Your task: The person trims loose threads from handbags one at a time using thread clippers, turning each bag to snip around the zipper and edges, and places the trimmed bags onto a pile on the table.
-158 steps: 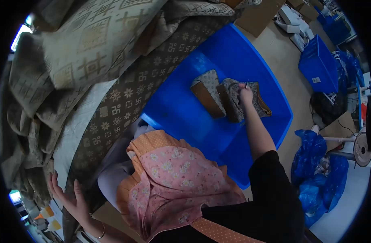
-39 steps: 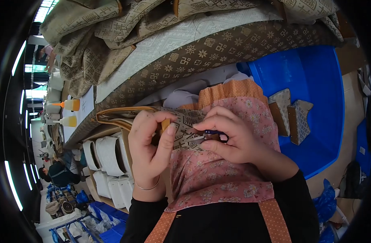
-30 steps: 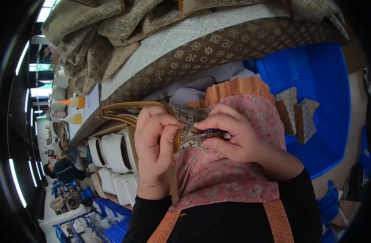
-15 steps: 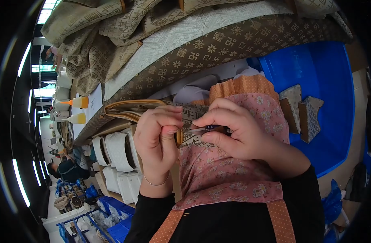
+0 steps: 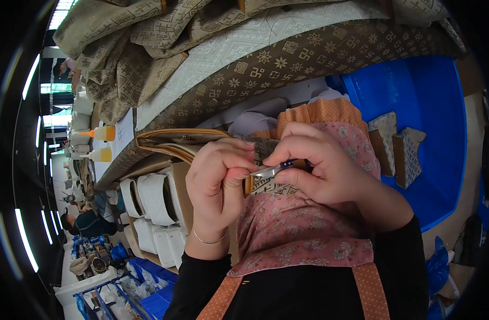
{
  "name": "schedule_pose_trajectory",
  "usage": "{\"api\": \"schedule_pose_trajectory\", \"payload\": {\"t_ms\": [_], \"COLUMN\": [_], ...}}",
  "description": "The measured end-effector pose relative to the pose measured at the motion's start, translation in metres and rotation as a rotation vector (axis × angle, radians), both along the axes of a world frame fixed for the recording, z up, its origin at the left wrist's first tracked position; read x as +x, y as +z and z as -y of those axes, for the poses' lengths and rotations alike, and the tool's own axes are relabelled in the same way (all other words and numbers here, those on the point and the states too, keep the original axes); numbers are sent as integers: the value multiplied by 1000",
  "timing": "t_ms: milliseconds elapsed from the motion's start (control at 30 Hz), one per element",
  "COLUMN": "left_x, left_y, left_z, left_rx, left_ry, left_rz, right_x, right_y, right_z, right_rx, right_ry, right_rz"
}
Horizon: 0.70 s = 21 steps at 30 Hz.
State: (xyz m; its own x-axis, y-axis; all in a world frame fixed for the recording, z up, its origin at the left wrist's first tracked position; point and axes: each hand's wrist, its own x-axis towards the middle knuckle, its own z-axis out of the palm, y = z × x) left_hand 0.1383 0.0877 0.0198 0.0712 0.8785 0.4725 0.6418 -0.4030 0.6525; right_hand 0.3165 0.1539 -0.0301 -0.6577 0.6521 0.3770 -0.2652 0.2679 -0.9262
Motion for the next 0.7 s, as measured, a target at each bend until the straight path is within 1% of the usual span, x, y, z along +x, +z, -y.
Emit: {"api": "schedule_pose_trajectory", "payload": {"t_ms": [133,200,333,400,433,500,533,600,633,700], "left_x": [0,2,3,12,10,5,6,11,9,4], "left_y": [-3,-4,-9,-12,-14,-20,-18,-10,-6,-1], "left_z": [-2,-3,-4,1,0,-2,-1,-1,-4,-10], "left_rx": [-24,-46,-35,-178,-177,-136,-137,-259,-258,-109], "left_ry": [-36,-33,-93,-58,-60,-132,-133,-57,-60,-225], "left_rz": [21,96,57,654,656,399,405,301,304,-66], "right_x": [3,3,12,16,18,21,22,26,27,27], "right_y": [-4,-7,1,5,7,10,10,9,8,4], "right_z": [-1,0,-6,-9,-10,-10,-10,-13,-13,-12], "right_rx": [30,-16,-22,59,60,23,21,33,34,42], "right_ry": [-16,-14,-8,32,31,66,66,56,53,45], "right_rz": [15,-39,11,111,114,186,192,155,159,137]}}
